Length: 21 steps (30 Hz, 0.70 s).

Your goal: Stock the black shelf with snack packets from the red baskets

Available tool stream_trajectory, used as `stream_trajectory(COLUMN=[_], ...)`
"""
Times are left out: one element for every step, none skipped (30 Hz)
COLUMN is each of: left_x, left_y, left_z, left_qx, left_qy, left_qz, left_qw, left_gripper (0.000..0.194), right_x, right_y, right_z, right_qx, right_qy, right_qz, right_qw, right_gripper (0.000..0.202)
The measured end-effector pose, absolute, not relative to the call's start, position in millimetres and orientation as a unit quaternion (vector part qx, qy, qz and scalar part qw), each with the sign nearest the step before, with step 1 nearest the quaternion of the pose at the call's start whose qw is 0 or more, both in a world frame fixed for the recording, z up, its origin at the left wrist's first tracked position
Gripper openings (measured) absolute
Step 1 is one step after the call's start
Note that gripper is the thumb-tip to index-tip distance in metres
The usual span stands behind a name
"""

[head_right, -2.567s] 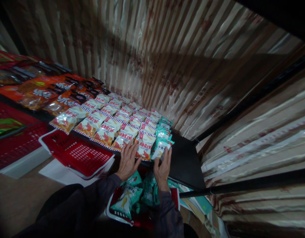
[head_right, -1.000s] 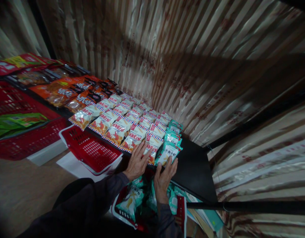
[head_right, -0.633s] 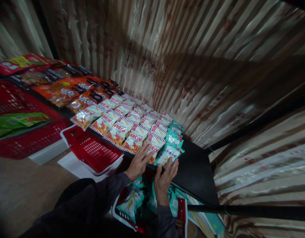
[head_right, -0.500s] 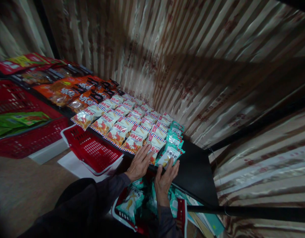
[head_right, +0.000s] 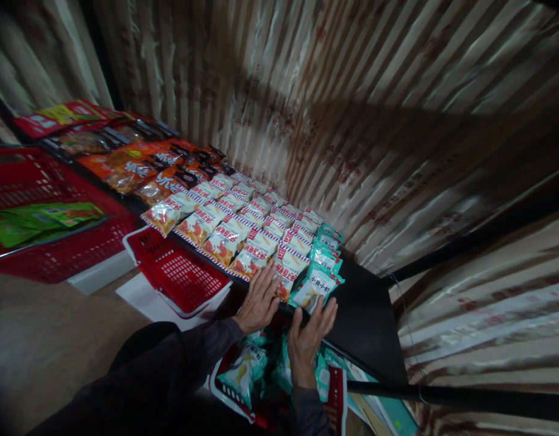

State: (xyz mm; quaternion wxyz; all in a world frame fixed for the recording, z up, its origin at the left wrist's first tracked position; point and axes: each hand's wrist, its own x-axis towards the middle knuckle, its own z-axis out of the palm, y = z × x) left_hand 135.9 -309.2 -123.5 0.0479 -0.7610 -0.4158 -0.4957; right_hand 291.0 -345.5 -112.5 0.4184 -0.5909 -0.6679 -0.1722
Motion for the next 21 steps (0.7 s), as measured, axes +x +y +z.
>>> stream_trajectory(left_x=[136,135,134,133,131,128,124,118,111,102,91,78,62,44,24,3,-19,-41,-63,-82,-99], left_y=[-310,-310,-311,-311,-312,-311,-310,-308,-306,-302,-298,-293,-288,-282,-276,-271,-265,-260,-256,-252,-249], left_z=[-123,-122,-120,-117,-115,-112,-109,-106,-103,-100,-98,-97,-95,-93,-92,-91,-90,-90,-91,-93,-95], left_qx=[-0.760,-0.758,-0.753,-0.746,-0.737,-0.725,-0.710,-0.693,-0.673,-0.651,-0.631,-0.613,-0.598,-0.587,-0.575,-0.559,-0.542,-0.527,-0.508,-0.491,-0.479], left_qy=[-0.415,-0.416,-0.420,-0.425,-0.433,-0.444,-0.456,-0.472,-0.490,-0.509,-0.527,-0.544,-0.558,-0.572,-0.587,-0.605,-0.625,-0.642,-0.661,-0.678,-0.691], left_qz=[-0.497,-0.500,-0.504,-0.509,-0.515,-0.522,-0.530,-0.538,-0.546,-0.554,-0.559,-0.562,-0.561,-0.557,-0.552,-0.545,-0.536,-0.528,-0.520,-0.514,-0.509], left_qw=[0.048,0.050,0.052,0.056,0.062,0.069,0.078,0.085,0.092,0.099,0.106,0.113,0.123,0.133,0.145,0.157,0.168,0.178,0.184,0.186,0.185], left_gripper=[0.063,0.061,0.059,0.056,0.053,0.051,0.049,0.048,0.047,0.047,0.047,0.047,0.048,0.049,0.049,0.048,0.046,0.045,0.044,0.044,0.044], right_x=[289,285,280,274,266,257,246,235,223,211,199,186,174,162,151,139,129,119,109,99,90], right_y=[-347,-349,-351,-353,-353,-353,-353,-351,-349,-346,-343,-339,-334,-329,-325,-320,-316,-312,-308,-304,-300], right_z=[-109,-104,-100,-96,-92,-89,-86,-83,-81,-80,-79,-78,-78,-78,-78,-79,-79,-79,-80,-79,-79], right_qx=[-0.584,-0.576,-0.568,-0.559,-0.549,-0.538,-0.526,-0.514,-0.503,-0.493,-0.486,-0.479,-0.471,-0.461,-0.451,-0.441,-0.433,-0.427,-0.422,-0.418,-0.414], right_qy=[-0.672,-0.678,-0.684,-0.690,-0.697,-0.704,-0.711,-0.718,-0.725,-0.734,-0.744,-0.755,-0.767,-0.779,-0.790,-0.799,-0.807,-0.814,-0.821,-0.829,-0.838], right_qz=[-0.174,-0.172,-0.168,-0.161,-0.153,-0.144,-0.132,-0.118,-0.102,-0.083,-0.064,-0.045,-0.030,-0.017,-0.006,0.004,0.014,0.024,0.034,0.041,0.044], right_qw=[0.420,0.423,0.427,0.430,0.435,0.441,0.447,0.454,0.459,0.460,0.455,0.445,0.435,0.424,0.416,0.409,0.402,0.394,0.382,0.370,0.354], right_gripper=[0.065,0.064,0.062,0.061,0.059,0.058,0.057,0.056,0.056,0.055,0.054,0.053,0.051,0.050,0.049,0.048,0.048,0.048,0.049,0.049,0.049])
